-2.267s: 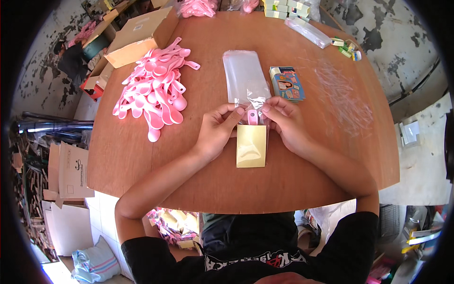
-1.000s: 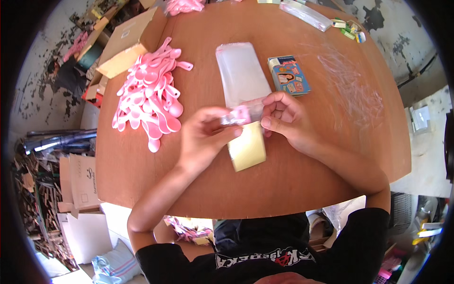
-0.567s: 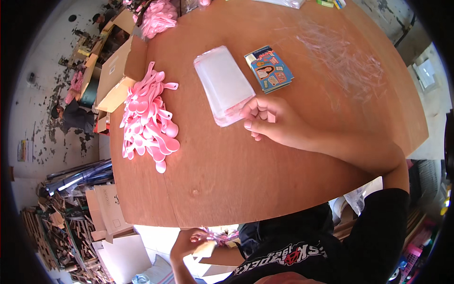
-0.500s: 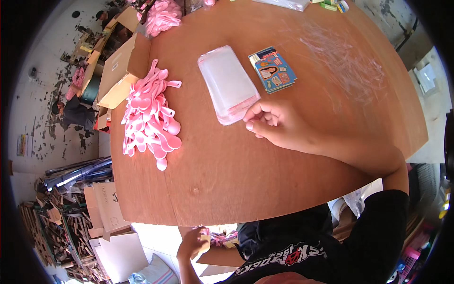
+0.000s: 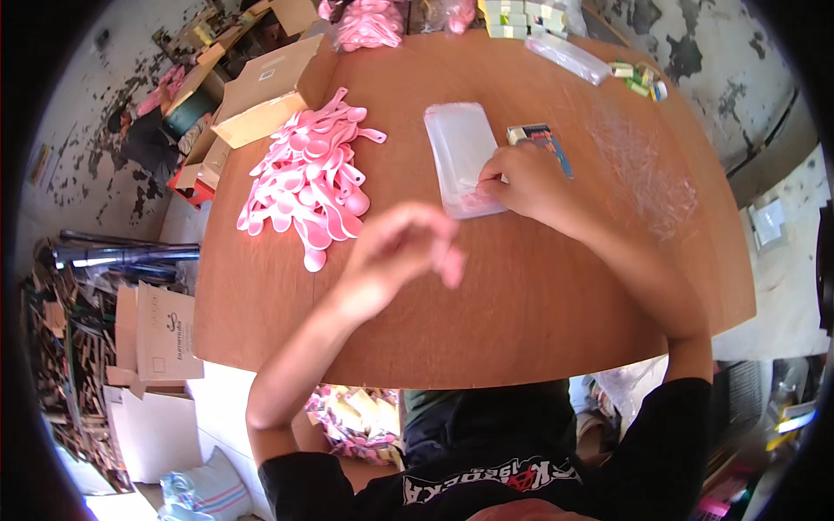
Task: The person repeatedly picks up pink plastic spoons and small printed cards, places them into clear plastic bags, and seals the bags. The person handles the items one at a time and stacks the sealed packages on the table.
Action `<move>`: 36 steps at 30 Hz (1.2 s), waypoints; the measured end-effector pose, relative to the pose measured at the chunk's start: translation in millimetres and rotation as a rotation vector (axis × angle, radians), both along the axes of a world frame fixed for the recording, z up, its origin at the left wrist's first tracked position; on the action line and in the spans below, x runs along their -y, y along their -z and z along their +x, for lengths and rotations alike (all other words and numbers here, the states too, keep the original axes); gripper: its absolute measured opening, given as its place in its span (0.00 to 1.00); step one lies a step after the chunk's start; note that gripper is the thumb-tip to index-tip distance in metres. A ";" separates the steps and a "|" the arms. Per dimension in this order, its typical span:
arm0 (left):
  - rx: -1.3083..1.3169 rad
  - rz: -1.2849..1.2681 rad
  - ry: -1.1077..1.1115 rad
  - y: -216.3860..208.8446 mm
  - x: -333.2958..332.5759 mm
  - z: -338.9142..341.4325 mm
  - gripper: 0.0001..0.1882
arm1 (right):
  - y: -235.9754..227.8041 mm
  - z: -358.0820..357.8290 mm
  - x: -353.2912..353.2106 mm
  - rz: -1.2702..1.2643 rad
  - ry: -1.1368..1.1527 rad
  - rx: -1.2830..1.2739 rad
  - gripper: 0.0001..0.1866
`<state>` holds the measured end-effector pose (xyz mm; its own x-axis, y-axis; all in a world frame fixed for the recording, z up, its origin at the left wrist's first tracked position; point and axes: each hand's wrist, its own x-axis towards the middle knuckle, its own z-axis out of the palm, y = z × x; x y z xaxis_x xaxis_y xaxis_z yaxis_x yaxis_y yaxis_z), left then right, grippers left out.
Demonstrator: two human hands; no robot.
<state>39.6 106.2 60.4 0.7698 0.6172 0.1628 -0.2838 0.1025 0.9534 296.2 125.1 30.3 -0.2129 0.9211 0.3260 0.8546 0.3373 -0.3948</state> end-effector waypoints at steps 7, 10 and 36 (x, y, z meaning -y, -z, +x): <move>0.154 -0.398 0.101 69.0 -47.4 46.5 0.21 | -16.5 -1.3 23.0 0.354 0.009 -0.143 0.03; 0.178 -0.464 0.122 58.6 -40.9 49.9 0.25 | -27.7 -17.9 40.6 0.521 -0.137 0.177 0.06; 0.277 -0.535 -0.237 65.6 -60.6 50.3 0.25 | -36.6 57.3 83.7 -0.340 0.405 -0.767 0.13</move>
<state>90.0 166.8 -5.3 0.5763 0.8162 -0.0414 -0.5857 0.4478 0.6757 353.5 41.4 66.9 0.3075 0.9499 -0.0567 0.3467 -0.1673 -0.9229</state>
